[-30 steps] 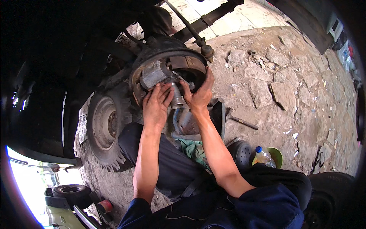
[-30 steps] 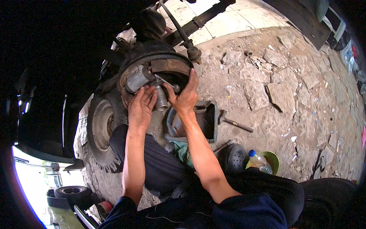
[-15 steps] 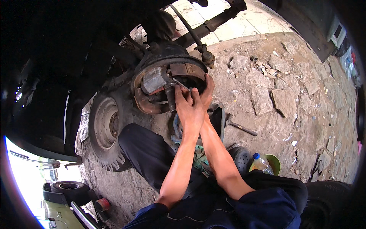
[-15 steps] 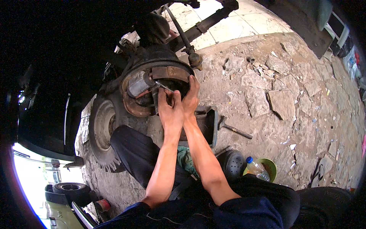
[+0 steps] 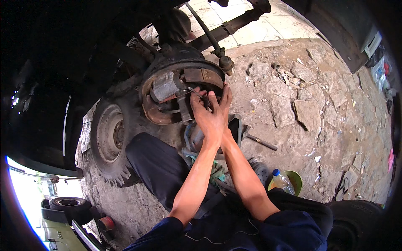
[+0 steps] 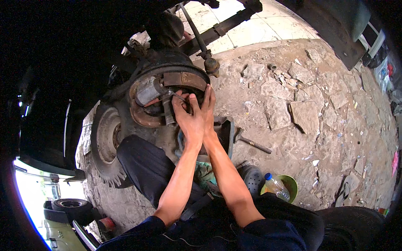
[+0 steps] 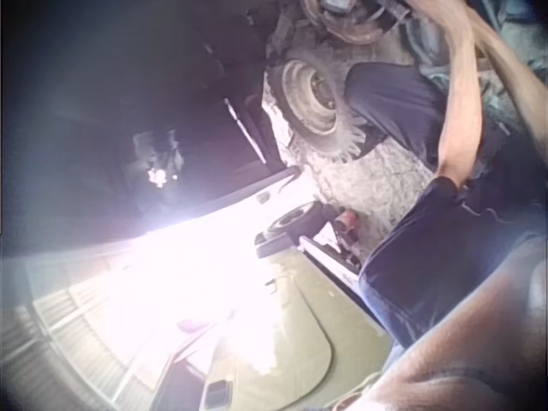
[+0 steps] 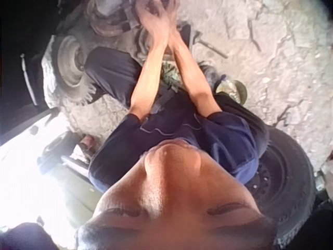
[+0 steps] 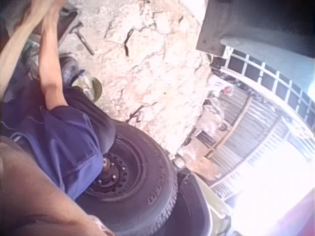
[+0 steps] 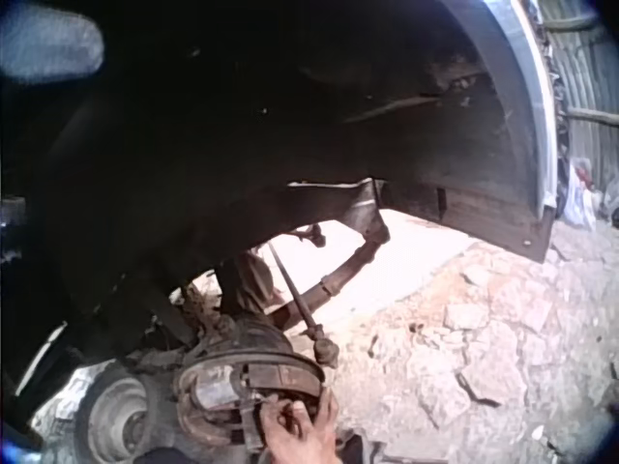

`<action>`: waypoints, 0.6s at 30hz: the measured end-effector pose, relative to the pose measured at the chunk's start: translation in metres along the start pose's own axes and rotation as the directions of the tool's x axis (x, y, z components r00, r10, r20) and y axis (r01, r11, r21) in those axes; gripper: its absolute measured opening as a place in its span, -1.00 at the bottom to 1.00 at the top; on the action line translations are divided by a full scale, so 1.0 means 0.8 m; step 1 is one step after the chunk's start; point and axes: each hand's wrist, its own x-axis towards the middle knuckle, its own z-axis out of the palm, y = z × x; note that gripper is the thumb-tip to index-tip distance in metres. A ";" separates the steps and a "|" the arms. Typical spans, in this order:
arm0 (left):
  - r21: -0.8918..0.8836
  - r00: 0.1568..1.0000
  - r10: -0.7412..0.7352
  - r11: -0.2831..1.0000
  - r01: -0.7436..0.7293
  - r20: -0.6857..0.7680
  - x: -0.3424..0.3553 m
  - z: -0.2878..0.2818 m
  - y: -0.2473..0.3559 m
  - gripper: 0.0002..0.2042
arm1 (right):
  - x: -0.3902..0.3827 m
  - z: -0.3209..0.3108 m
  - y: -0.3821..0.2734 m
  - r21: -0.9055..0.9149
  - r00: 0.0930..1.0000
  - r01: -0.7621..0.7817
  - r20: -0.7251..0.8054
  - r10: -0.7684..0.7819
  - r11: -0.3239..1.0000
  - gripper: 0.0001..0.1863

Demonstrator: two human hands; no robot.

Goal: The person works on a drum brake assembly of a vehicle, handling springs and components with their hands and using a tool to adjust the mechanism.

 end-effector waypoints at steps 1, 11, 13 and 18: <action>-0.008 1.000 0.016 1.000 -0.016 -0.007 0.000 0.001 -0.007 -0.61 | 0.000 -0.003 0.000 0.014 1.000 0.000 0.008 0.000 1.000 -0.44; -0.061 0.995 0.018 0.998 -0.012 0.095 -0.010 0.001 0.001 -0.65 | -0.017 -0.003 0.018 0.088 0.953 -0.164 -0.244 0.181 0.983 -0.61; -0.070 0.993 -0.013 0.997 0.022 0.119 -0.013 0.002 -0.002 -0.63 | -0.027 0.000 0.040 0.111 0.981 -0.108 -0.147 0.124 0.988 -0.75; 0.076 0.970 0.040 0.995 -0.060 0.240 -0.016 -0.024 -0.003 -0.46 | -0.019 -0.018 0.012 0.120 0.995 -0.103 0.011 0.102 0.988 -0.86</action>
